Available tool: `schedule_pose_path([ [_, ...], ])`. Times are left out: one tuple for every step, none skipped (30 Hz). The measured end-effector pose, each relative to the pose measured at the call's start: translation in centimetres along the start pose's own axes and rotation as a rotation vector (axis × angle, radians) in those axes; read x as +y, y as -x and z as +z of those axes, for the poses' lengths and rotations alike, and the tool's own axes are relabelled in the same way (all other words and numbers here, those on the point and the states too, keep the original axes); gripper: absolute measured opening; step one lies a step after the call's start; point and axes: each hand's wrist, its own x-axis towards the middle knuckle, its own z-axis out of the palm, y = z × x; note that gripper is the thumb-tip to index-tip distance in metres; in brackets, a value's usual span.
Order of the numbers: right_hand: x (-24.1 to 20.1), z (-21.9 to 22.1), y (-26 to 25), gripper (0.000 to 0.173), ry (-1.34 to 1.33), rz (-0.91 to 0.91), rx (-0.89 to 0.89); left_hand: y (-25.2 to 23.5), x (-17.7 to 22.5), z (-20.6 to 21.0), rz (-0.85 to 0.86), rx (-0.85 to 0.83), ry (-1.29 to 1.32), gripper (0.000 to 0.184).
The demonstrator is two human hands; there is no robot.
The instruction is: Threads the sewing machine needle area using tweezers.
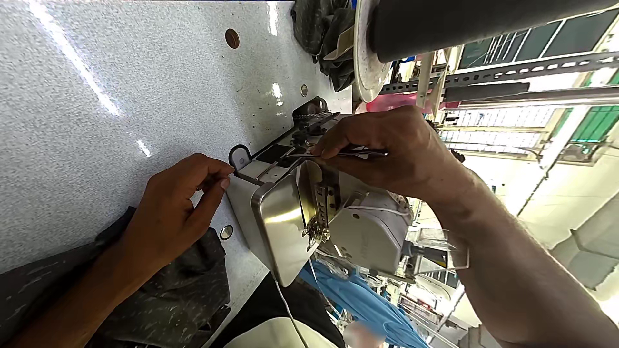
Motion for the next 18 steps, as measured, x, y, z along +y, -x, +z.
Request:
schedule_pose_path([
  [0.03, -0.03, -0.01, 0.007, 0.001, 0.002, -0.001, -0.01, 0.01, -0.01, -0.002, -0.003, 0.0, 0.02],
  [0.06, -0.03, -0.06, 0.006, 0.001, 0.002, -0.001, -0.02, 0.02, -0.02, -0.005, -0.004, -0.003, 0.02],
  [0.08, -0.01, -0.1, 0.006, 0.005, 0.003, -0.001, -0.03, 0.04, -0.03, -0.006, -0.004, -0.006, 0.02],
  [0.09, 0.04, -0.13, 0.006, 0.007, 0.005, -0.003, -0.03, 0.03, -0.05, -0.006, -0.004, -0.007, 0.02],
  [0.11, 0.1, -0.15, 0.006, 0.009, 0.006, -0.004, -0.03, 0.03, -0.05, -0.005, -0.003, -0.006, 0.02],
  [0.14, 0.14, -0.18, 0.006, 0.011, 0.005, -0.005, -0.03, 0.04, -0.05, -0.005, -0.003, -0.004, 0.019],
  [0.18, 0.17, -0.19, 0.006, 0.014, 0.004, -0.007, -0.03, 0.06, -0.05, -0.005, -0.005, -0.004, 0.019],
  [0.21, 0.19, -0.19, 0.006, 0.015, 0.004, -0.009, -0.04, 0.07, -0.06, -0.006, -0.006, -0.006, 0.02],
  [0.22, 0.19, -0.21, 0.006, 0.013, 0.005, -0.014, -0.04, 0.07, -0.06, -0.006, -0.005, -0.007, 0.019],
  [0.23, 0.19, -0.21, 0.006, 0.01, 0.007, -0.016, -0.03, 0.07, -0.07, -0.006, -0.005, -0.009, 0.019],
  [0.23, 0.19, -0.21, 0.006, 0.005, 0.009, -0.019, -0.04, 0.08, -0.06, -0.005, -0.005, -0.01, 0.019],
  [0.27, 0.22, -0.22, 0.006, -0.002, 0.01, -0.018, -0.05, 0.08, -0.04, -0.005, -0.004, -0.013, 0.019],
  [0.3, 0.27, -0.23, 0.006, -0.012, 0.007, -0.013, -0.06, 0.07, -0.04, -0.006, -0.003, -0.012, 0.019],
  [0.3, 0.34, -0.25, 0.006, -0.025, 0.003, -0.008, -0.05, 0.08, -0.05, -0.007, -0.003, -0.009, 0.019],
  [0.26, 0.38, -0.26, 0.006, -0.043, 0.001, -0.006, -0.05, 0.1, -0.07, -0.007, -0.005, -0.005, 0.019],
  [0.21, 0.41, -0.27, 0.006, -0.053, -0.001, -0.007, -0.08, 0.12, -0.09, -0.008, -0.005, -0.002, 0.019],
  [0.2, 0.44, -0.27, 0.007, -0.058, -0.006, -0.007, -0.09, 0.11, -0.08, -0.008, -0.005, 0.001, 0.019],
  [0.22, 0.48, -0.24, 0.007, -0.06, -0.011, -0.007, -0.08, 0.1, -0.08, -0.007, -0.006, 0.004, 0.019],
])
